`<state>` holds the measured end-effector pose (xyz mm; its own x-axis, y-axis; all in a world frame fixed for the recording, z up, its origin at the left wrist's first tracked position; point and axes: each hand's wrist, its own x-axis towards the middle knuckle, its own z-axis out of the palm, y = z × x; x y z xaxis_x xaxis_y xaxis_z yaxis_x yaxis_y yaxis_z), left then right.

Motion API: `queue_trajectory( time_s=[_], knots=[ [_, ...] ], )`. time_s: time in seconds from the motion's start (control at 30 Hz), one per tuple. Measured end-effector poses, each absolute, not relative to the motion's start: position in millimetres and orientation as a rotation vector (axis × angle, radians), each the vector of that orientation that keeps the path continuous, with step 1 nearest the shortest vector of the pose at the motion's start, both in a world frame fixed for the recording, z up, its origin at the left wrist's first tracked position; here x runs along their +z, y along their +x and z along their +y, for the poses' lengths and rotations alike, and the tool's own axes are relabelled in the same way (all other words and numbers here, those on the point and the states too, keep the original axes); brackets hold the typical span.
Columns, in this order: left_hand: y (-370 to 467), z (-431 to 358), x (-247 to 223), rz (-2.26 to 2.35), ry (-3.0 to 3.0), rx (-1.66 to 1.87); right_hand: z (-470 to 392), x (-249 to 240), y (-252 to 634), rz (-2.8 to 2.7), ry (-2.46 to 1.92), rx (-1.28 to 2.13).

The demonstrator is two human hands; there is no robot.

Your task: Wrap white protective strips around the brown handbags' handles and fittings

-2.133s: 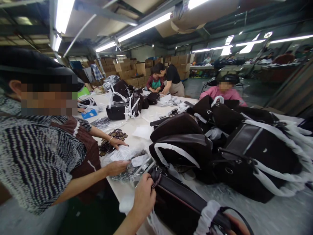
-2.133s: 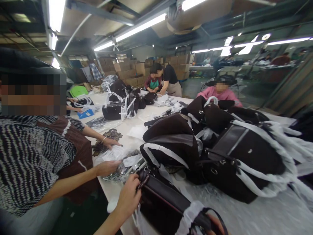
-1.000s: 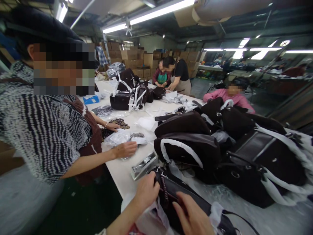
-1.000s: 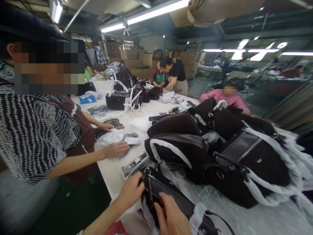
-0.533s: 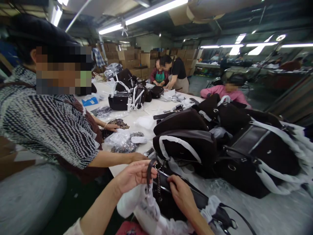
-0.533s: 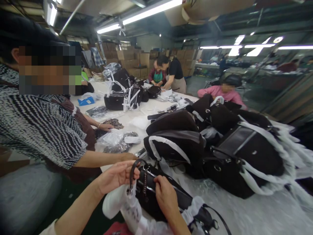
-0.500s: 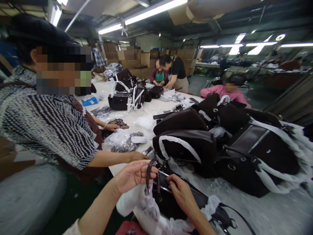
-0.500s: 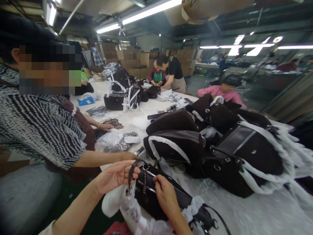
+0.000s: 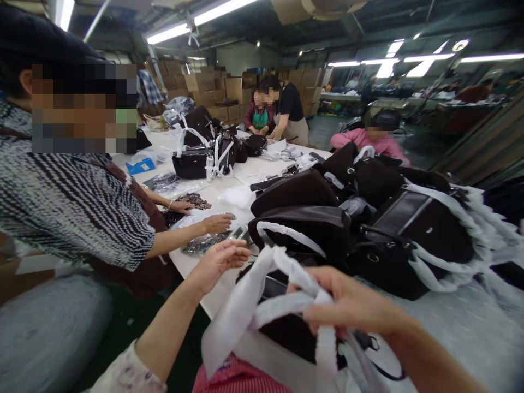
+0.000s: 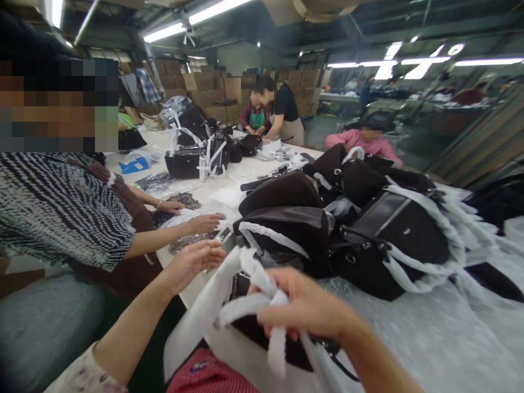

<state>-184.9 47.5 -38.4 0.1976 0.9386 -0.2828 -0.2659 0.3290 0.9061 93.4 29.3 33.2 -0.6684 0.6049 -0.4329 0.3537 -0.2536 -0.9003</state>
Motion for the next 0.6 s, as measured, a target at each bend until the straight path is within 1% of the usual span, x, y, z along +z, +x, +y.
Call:
queue_trajectory(
  time_s=[0.07,0.13,0.23,0.3,0.37,0.43,0.6],
  knots=[
    [-186.2,48.0,-48.5,1.298,1.048,1.039,62.0,49.9,113.5,-1.708,-1.14,1.962],
    [-185.1,40.2,-61.2,1.46,1.312,1.004,87.1,57.2,124.4,-1.586,-1.124,1.926],
    [-175.4,17.5,-83.6,1.4,1.746,0.876,104.6,48.7,124.8,-1.367,-1.067,1.963],
    [-163.6,3.6,-96.6,1.36,1.887,0.857,105.7,37.7,122.1,-1.278,-1.003,1.994],
    [-150.6,-2.9,-103.6,1.393,1.872,0.872,103.4,30.4,122.6,-1.248,-0.96,2.04],
    [-139.9,-1.4,-102.4,1.357,1.834,0.815,101.7,30.4,127.3,-1.269,-0.956,2.09],
    [-138.8,10.7,-71.6,0.994,1.701,0.518,109.8,47.5,143.7,-1.472,-1.084,2.176]
  ],
)
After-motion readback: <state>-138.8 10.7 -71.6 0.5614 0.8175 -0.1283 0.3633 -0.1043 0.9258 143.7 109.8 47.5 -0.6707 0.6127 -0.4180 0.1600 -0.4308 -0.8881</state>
